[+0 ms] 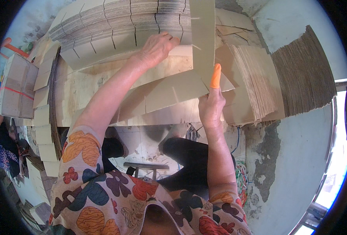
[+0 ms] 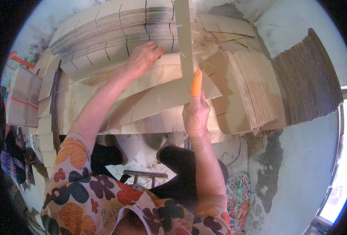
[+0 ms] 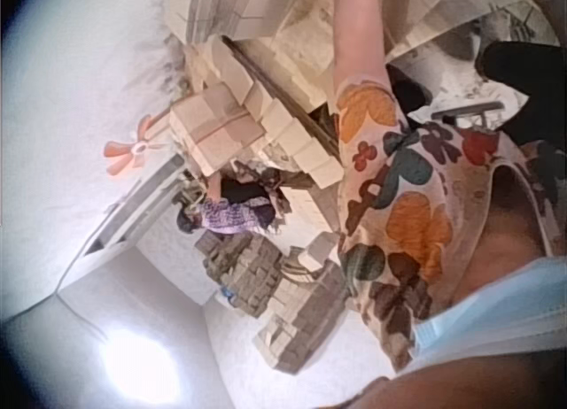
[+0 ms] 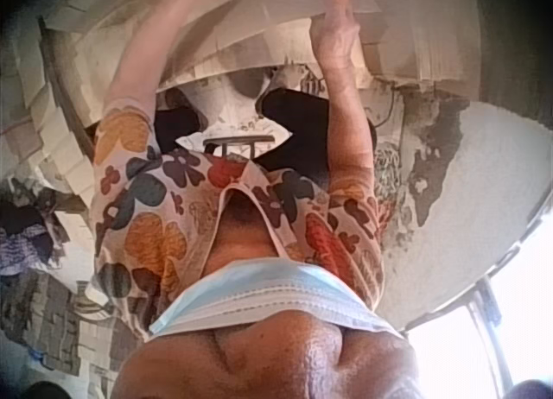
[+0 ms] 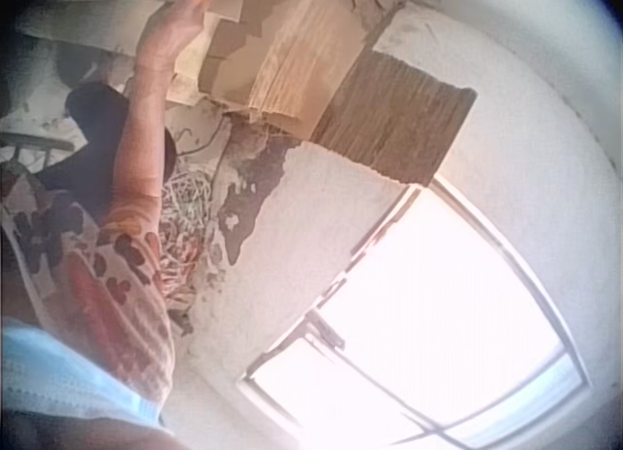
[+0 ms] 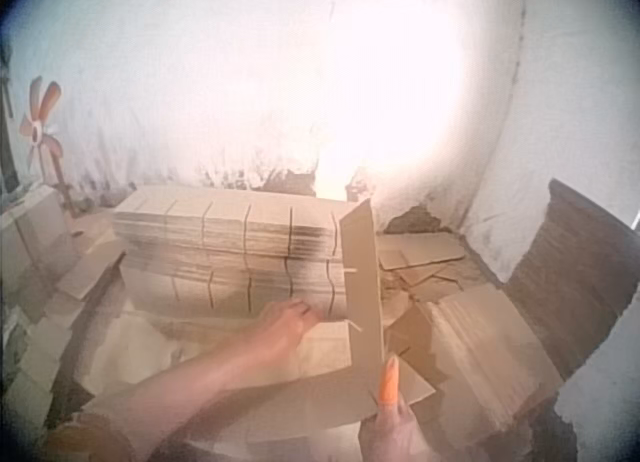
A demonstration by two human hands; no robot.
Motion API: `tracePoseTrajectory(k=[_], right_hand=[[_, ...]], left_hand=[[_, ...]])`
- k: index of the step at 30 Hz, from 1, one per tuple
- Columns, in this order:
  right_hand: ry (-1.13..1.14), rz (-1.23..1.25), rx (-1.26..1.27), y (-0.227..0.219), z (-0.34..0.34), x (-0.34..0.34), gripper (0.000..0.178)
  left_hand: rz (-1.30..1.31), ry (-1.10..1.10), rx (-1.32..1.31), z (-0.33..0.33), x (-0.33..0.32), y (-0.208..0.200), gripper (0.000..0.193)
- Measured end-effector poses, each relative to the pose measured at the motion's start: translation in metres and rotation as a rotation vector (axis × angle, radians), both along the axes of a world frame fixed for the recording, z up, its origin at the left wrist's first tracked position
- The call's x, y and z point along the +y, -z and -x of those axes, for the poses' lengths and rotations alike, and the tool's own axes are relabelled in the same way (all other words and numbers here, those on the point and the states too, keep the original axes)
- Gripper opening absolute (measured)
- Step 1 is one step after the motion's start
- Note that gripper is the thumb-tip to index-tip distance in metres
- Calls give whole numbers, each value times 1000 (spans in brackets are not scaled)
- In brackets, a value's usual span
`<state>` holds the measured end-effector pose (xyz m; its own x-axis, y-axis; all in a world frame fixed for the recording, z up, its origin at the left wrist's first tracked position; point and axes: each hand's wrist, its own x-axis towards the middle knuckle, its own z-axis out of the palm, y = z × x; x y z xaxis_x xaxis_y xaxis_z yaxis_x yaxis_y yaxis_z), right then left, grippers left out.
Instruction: The person sits on the floor and repeatedly picks up flat cardboard sheets, folds them along pre-scored lines, and stacks the resulting dividers. The person handles the cardboard by hand without visible tools.
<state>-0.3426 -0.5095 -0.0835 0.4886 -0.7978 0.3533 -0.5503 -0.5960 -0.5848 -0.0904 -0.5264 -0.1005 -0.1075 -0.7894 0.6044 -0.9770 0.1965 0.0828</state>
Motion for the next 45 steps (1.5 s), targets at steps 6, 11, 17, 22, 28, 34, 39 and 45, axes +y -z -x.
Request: tracePoseTrajectory(k=[6,11,17,22,28,34,39,45], right_hand=[[-10,0,1,-2,2,2,83],[-24,-5,-2,0,5,1,83],[1,14,74,6,5,-4,82],[39,4,129,25,4,-10,85],[12,84,79,19,10,0,84],[-24,119,98,22,17,11,78],[-95,101,79,29,15,14,81],[-72,55,83,26,13,13,81]], left_hand=[[-6,-20,-33,5,2,-2,13],[1,-12,-20,9,2,-4,13],[12,87,72,24,11,-19,9],[72,240,200,52,35,-46,8],[-380,191,733,42,49,-71,33],[-388,-265,381,-16,6,-78,53],[-343,-312,15,-30,-36,-17,57],[-276,-266,-8,-36,-48,4,28]])
